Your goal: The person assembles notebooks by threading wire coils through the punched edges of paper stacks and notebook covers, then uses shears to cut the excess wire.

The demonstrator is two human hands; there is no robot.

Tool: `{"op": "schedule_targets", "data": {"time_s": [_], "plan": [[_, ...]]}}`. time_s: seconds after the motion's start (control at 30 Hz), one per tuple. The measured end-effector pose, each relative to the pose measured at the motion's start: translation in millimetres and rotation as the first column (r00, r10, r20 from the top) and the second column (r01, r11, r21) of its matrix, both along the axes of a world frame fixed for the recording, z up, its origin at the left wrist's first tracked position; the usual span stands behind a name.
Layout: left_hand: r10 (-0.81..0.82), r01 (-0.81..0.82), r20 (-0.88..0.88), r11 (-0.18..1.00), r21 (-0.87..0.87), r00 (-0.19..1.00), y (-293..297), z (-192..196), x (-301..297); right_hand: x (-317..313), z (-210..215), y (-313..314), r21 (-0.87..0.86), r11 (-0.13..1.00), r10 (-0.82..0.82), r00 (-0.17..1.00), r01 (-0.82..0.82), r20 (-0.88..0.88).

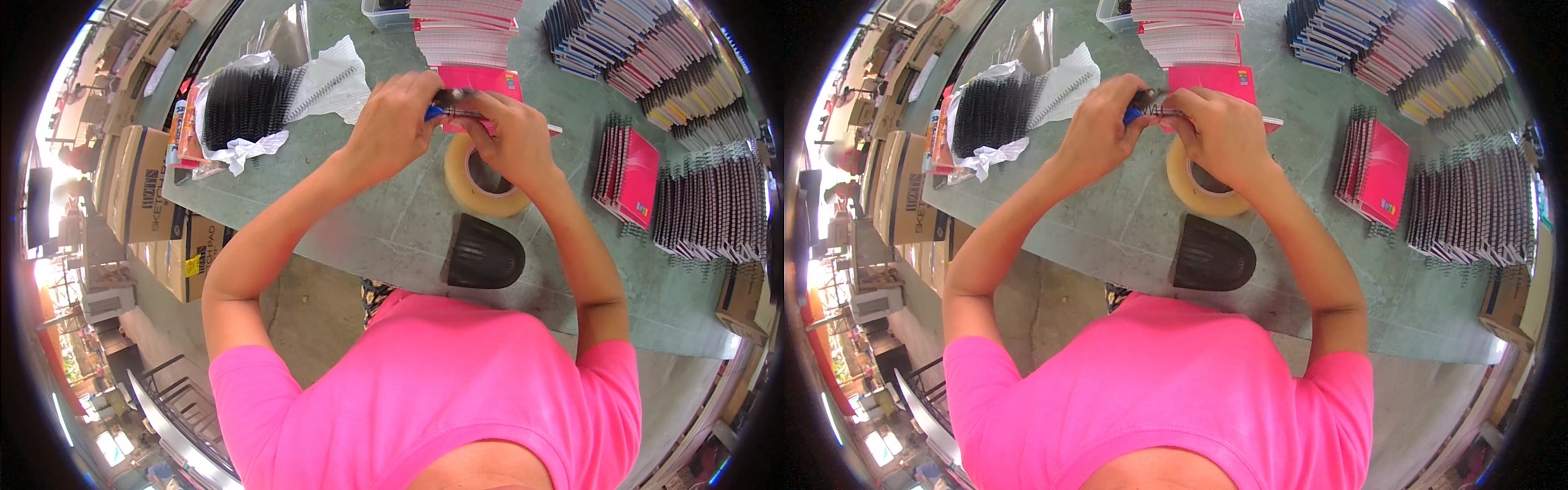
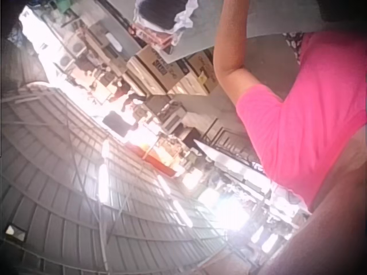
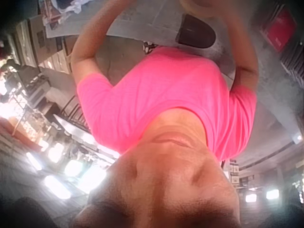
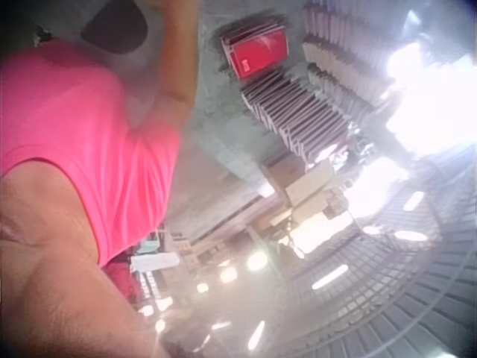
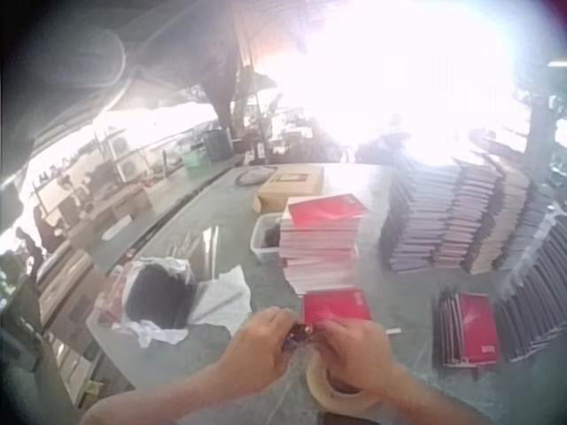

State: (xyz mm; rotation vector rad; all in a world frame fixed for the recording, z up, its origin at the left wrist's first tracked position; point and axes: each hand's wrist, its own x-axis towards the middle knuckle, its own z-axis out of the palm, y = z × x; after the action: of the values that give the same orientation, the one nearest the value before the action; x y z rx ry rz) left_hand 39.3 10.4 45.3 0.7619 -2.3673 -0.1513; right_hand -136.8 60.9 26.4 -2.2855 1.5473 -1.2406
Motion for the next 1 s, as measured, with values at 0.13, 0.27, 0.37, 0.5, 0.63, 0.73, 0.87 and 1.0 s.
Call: {"op": "schedule_targets", "data": {"time_s": [0.13,0.27,0.37,0.5,0.63,0.73,0.87,1.0], "plan": [[-0.015,-0.104,0.121,0.422,0.901,0.992,-7.4,20.5,10.4,-3.5,-3.7,2.2,0.028,1.0,0.009,0.998,-0.007,-0.063],[0.041,-0.14,0.146,0.62,0.772,0.988,4.1,23.8,7.5,-3.3,-1.2,2.1,0.05,0.998,0.029,0.999,-0.028,-0.016],[0.034,-0.049,0.054,0.947,0.316,0.998,2.6,1.3,7.7,0.9,1.2,2.9,0.058,0.998,0.034,0.999,-0.033,-0.028],[0.07,-0.065,-0.05,0.992,0.106,0.996,-1.5,9.4,10.5,1.3,-4.6,-1.6,0.006,1.0,-0.022,0.998,0.022,-0.061],[0.074,-0.09,0.089,0.976,0.197,0.993,13.8,53.9,13.0,0.3,-3.8,-4.7,0.049,0.997,-0.055,0.993,0.06,-0.109],[0.072,-0.21,0.384,0.92,0.33,0.92,22.9,54.8,17.9,4.0,-2.3,-3.5,0.057,0.997,-0.051,0.993,0.057,-0.11],[0.073,-0.307,0.547,0.884,0.352,0.834,23.8,37.5,18.6,7.9,-2.6,-1.4,0.032,0.997,-0.068,0.996,0.069,-0.049],[0.076,-0.289,0.558,0.908,0.304,0.826,22.5,39.1,12.4,8.2,-3.3,-1.3,0.021,0.997,-0.068,0.997,0.068,-0.021]]}}
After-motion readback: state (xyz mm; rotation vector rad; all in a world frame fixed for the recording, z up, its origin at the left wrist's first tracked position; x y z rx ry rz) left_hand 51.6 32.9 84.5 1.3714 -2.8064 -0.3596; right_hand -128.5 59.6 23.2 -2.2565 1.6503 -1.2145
